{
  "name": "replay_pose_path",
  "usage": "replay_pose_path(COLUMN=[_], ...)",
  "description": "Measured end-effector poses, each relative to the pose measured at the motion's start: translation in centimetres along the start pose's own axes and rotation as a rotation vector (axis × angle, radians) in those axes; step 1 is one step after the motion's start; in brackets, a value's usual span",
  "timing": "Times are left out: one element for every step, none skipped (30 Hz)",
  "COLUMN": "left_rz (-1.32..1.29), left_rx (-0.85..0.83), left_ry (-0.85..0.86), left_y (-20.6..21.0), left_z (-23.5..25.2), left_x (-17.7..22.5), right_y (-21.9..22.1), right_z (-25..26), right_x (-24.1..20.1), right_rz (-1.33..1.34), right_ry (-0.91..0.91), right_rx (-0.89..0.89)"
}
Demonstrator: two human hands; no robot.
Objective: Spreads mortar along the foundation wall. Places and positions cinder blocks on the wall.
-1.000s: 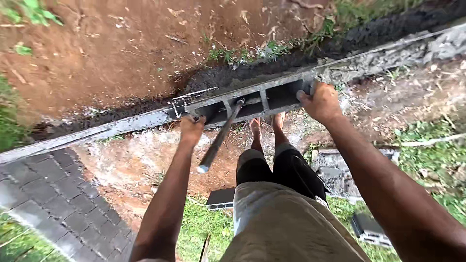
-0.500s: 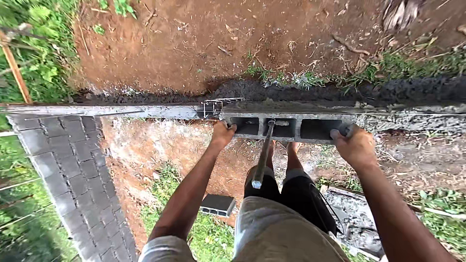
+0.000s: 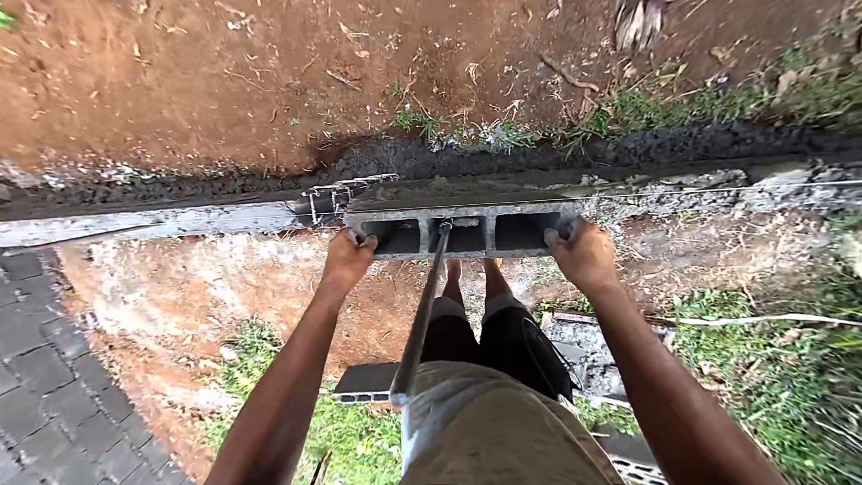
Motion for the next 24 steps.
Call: replay_pose_path(left_rz=[0.013, 0.02, 0.019, 0.014, 0.004, -0.009, -0.015, -0.013, -0.006, 0.003, 0.008, 0.009, 0.011, 0.016, 0.021, 0.028, 0.032, 0.034, 0.035, 0.039, 0.05, 0.063, 0.076, 0.082], left_rx=[-0.008, -0.014, -0.008, -0.001, 0.004, 0.007, 0.008, 0.008, 0.009, 0.009, 0.009, 0.011, 0.015, 0.013, 0.011, 0.013, 0.015, 0.017, 0.02, 0.021, 0.02, 0.018, 0.016, 0.014], left_ry=[-0.002, -0.003, -0.002, 0.001, 0.005, 0.009, 0.01, 0.01, 0.008, 0.003, -0.002, -0.001, 0.0, 0.002, 0.001, 0.001, -0.002, -0.005, -0.01, -0.015, -0.023, -0.027, -0.031, -0.033], left_y=[0.06, 0.24, 0.38, 0.41, 0.4, 0.43, 0.44, 0.42, 0.4, 0.41, 0.4, 0.37, 0.34, 0.31, 0.3, 0.3, 0.32, 0.33, 0.32, 0.31, 0.3, 0.29, 0.3, 0.3], left_z=[0.04, 0.25, 0.42, 0.55, 0.61, 0.59, 0.54, 0.56, 0.6, 0.6, 0.57, 0.55, 0.54, 0.51, 0.46, 0.44, 0.44, 0.43, 0.41, 0.39, 0.36, 0.34, 0.32, 0.34], left_x=[-0.26, -0.26, -0.14, -0.08, -0.1, -0.19, -0.21, -0.23, -0.22, -0.17, -0.07, 0.03, 0.09, 0.18, 0.27, 0.31, 0.26, 0.24, 0.26, 0.3, 0.36, 0.39, 0.4, 0.42], right_y=[0.08, 0.12, 0.19, 0.27, 0.36, 0.41, 0.42, 0.42, 0.39, 0.34, 0.28, 0.22, 0.24, 0.24, 0.26, 0.27, 0.31, 0.33, 0.34, 0.34, 0.3, 0.26, 0.22, 0.17], right_z=[-0.06, -0.05, 0.04, 0.18, 0.25, 0.2, 0.11, 0.03, 0.0, 0.03, 0.17, 0.4, 0.55, 0.61, 0.65, 0.66, 0.66, 0.62, 0.62, 0.62, 0.59, 0.52, 0.42, 0.33], right_x=[0.12, 0.37, 0.59, 0.7, 0.7, 0.69, 0.66, 0.63, 0.6, 0.6, 0.58, 0.57, 0.58, 0.58, 0.58, 0.56, 0.56, 0.55, 0.53, 0.5, 0.46, 0.44, 0.42, 0.38], right_rz=[0.014, 0.025, 0.029, 0.031, 0.032, 0.027, 0.027, 0.03, 0.034, 0.033, 0.026, 0.018, 0.013, 0.014, 0.017, 0.017, 0.015, 0.015, 0.014, 0.015, 0.018, 0.025, 0.028, 0.033], right_ry=[0.018, 0.024, 0.023, 0.016, 0.015, 0.016, 0.016, 0.013, 0.008, 0.004, 0.001, 0.002, 0.002, 0.002, -0.001, -0.006, -0.01, -0.014, -0.017, -0.021, -0.023, -0.026, -0.03, -0.035], right_rx=[-0.011, -0.006, 0.004, 0.015, 0.015, 0.01, 0.013, 0.018, 0.026, 0.032, 0.033, 0.026, 0.015, 0.006, 0.007, 0.012, 0.016, 0.019, 0.019, 0.02, 0.022, 0.026, 0.029, 0.037])
Point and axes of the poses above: each hand's wrist, its own z-axis towards the middle knuckle, its own y-axis out of the palm, x = y × z, the point moved 8 cm from there along z, towards the middle knuckle, and after that the axes turned 9 degrees about -z, right-handed, at the moved point
